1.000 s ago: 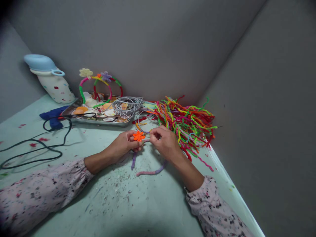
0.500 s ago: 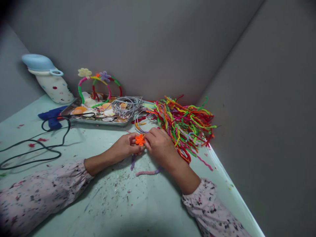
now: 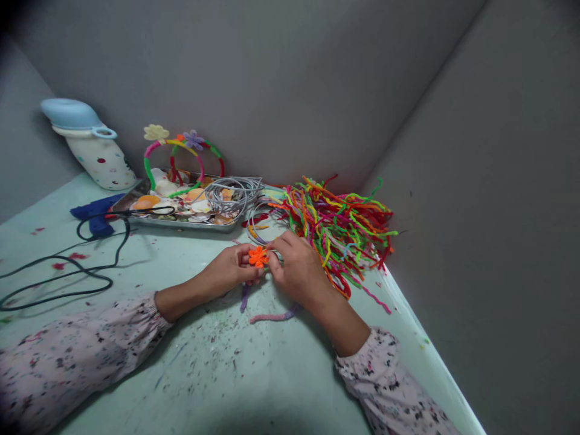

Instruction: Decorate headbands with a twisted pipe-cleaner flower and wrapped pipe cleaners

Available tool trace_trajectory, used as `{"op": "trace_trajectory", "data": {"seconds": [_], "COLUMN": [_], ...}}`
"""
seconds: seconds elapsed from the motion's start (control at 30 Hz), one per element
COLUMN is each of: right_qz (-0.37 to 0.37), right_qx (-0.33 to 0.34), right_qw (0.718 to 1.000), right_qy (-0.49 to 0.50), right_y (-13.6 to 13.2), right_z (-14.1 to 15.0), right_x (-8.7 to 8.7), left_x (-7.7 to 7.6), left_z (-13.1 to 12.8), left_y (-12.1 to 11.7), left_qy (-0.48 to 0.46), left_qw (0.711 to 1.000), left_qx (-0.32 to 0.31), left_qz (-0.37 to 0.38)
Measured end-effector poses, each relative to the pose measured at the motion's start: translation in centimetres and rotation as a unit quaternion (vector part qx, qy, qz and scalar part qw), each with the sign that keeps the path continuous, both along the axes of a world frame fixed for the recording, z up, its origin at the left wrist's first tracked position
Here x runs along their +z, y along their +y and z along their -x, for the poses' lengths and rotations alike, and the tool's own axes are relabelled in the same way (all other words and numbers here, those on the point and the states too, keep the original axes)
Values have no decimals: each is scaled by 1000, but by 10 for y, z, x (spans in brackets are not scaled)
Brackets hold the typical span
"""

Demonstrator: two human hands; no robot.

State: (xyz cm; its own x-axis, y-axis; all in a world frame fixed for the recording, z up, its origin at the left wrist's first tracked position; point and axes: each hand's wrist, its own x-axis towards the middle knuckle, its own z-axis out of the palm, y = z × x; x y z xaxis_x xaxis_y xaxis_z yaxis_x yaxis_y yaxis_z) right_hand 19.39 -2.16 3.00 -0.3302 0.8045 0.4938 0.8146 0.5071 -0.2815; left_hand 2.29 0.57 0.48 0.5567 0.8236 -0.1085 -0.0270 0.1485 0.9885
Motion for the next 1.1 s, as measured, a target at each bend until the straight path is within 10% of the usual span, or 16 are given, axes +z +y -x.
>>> {"op": "trace_trajectory", "data": {"seconds": [0.43, 1.1], "right_qz": [280, 364], "right_qx": [-56, -40], "right_qw": [920, 849], "right_qy": [268, 382], "right_y": [7, 8], "right_z": [6, 4], "right_x": [-2, -10], "left_x": [1, -2], "left_z": [-1, 0], "left_y": [-1, -4], "left_qy": [11, 21], "left_qw": [1000, 998], "left_qx": [4, -26], "left_qz": [-11, -55]}}
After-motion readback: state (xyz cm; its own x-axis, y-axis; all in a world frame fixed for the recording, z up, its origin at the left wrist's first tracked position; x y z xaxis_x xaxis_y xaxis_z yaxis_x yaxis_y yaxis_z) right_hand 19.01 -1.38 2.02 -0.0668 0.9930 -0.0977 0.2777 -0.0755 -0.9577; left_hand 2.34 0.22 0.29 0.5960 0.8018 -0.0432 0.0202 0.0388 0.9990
